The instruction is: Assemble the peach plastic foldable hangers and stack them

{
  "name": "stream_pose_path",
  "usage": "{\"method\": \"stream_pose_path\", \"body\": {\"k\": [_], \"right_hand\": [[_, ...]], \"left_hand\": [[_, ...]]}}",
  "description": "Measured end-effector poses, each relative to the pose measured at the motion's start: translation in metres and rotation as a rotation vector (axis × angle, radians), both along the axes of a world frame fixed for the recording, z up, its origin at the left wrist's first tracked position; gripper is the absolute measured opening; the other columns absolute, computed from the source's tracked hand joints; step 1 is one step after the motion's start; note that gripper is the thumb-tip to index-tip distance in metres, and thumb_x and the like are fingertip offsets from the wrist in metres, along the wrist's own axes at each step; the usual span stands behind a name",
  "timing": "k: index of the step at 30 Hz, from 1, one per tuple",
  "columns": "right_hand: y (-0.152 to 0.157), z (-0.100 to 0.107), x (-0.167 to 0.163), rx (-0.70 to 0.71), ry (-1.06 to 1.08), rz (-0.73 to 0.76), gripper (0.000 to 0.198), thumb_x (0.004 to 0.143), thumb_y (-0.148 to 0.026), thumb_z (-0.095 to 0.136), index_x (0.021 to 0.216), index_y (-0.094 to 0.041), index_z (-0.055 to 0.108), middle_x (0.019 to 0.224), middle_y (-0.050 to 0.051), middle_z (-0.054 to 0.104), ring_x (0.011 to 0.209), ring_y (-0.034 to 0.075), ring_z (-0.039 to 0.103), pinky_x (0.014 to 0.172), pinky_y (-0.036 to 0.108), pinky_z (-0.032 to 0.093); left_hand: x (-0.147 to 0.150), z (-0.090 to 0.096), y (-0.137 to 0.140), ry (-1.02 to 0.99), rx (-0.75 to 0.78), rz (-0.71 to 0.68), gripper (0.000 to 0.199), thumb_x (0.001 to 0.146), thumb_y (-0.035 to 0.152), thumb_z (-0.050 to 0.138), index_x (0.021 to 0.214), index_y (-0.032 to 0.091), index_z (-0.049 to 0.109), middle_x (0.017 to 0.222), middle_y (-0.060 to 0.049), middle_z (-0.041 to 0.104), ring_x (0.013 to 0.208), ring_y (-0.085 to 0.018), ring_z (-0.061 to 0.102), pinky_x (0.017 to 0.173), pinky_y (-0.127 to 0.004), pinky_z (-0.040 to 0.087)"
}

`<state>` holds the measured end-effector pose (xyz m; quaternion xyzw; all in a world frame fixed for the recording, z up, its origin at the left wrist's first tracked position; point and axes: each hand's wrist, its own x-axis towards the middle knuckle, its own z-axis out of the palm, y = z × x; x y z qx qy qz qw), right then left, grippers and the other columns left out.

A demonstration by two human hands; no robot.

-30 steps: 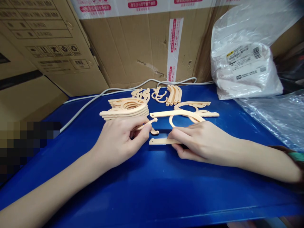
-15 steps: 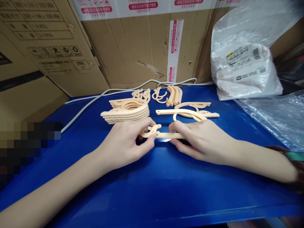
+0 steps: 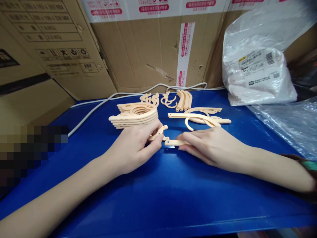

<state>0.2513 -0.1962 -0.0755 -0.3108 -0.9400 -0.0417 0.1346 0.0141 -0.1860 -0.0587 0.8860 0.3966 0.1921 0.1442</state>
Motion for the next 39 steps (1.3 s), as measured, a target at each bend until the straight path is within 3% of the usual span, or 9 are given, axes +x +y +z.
{"method": "stream_pose_path", "body": {"k": [5, 11, 18, 26, 34, 39], "right_hand": [[-0.0004, 0.0018, -0.0004, -0.051, -0.056, -0.031, 0.024, 0.102, -0.029, 0.034, 0.097, -0.016, 0.053, 0.078, 0.003, 0.069, 0.053, 0.015, 0.062, 0.048, 0.027, 0.03], [-0.0005, 0.0026, -0.0009, -0.048, -0.114, -0.046, 0.033, 0.104, -0.033, 0.027, 0.111, -0.018, 0.055, 0.07, -0.001, 0.067, 0.049, 0.017, 0.062, 0.047, 0.029, 0.027], [0.0002, -0.0007, -0.0003, -0.066, -0.091, -0.065, 0.039, 0.103, -0.039, 0.028, 0.114, -0.019, 0.059, 0.077, 0.001, 0.07, 0.058, 0.018, 0.066, 0.049, 0.029, 0.032], [0.0023, -0.0011, 0.0011, 0.017, -0.018, -0.059, 0.04, 0.103, -0.039, 0.03, 0.104, -0.018, 0.064, 0.073, 0.001, 0.069, 0.06, 0.017, 0.067, 0.052, 0.028, 0.037], [0.0005, -0.0027, 0.0026, 0.098, 0.049, 0.016, 0.034, 0.103, -0.036, 0.034, 0.113, -0.019, 0.062, 0.082, 0.0, 0.073, 0.065, 0.016, 0.07, 0.054, 0.027, 0.04], [0.0009, -0.004, 0.0014, 0.129, 0.07, 0.032, 0.033, 0.103, -0.036, 0.034, 0.115, -0.02, 0.061, 0.085, 0.001, 0.074, 0.065, 0.014, 0.07, 0.053, 0.025, 0.04]], "left_hand": [[-0.0007, 0.0003, 0.0007, -0.003, -0.019, -0.022, 0.027, 0.099, 0.033, 0.034, 0.082, 0.019, 0.049, 0.069, 0.004, 0.049, 0.064, -0.013, 0.047, 0.062, -0.028, 0.032], [-0.002, -0.001, 0.0, 0.032, -0.066, -0.031, 0.025, 0.097, 0.035, 0.035, 0.085, 0.019, 0.05, 0.066, 0.005, 0.048, 0.06, -0.012, 0.045, 0.059, -0.028, 0.031], [-0.0013, -0.0007, 0.0, 0.059, -0.072, -0.03, 0.02, 0.094, 0.031, 0.038, 0.085, 0.019, 0.051, 0.064, 0.006, 0.048, 0.058, -0.012, 0.046, 0.056, -0.027, 0.028], [0.0007, -0.0005, -0.0028, 0.08, -0.113, -0.064, 0.025, 0.097, 0.034, 0.032, 0.084, 0.02, 0.048, 0.063, 0.006, 0.049, 0.056, -0.012, 0.046, 0.055, -0.027, 0.027], [0.0025, -0.0017, -0.0065, 0.066, -0.124, -0.17, 0.025, 0.097, 0.029, 0.026, 0.081, 0.02, 0.043, 0.068, 0.004, 0.047, 0.055, -0.012, 0.043, 0.055, -0.028, 0.026], [0.003, -0.0019, -0.0062, 0.075, -0.155, -0.148, 0.028, 0.097, 0.033, 0.024, 0.08, 0.021, 0.043, 0.066, 0.003, 0.047, 0.056, -0.014, 0.044, 0.055, -0.028, 0.028]]}}
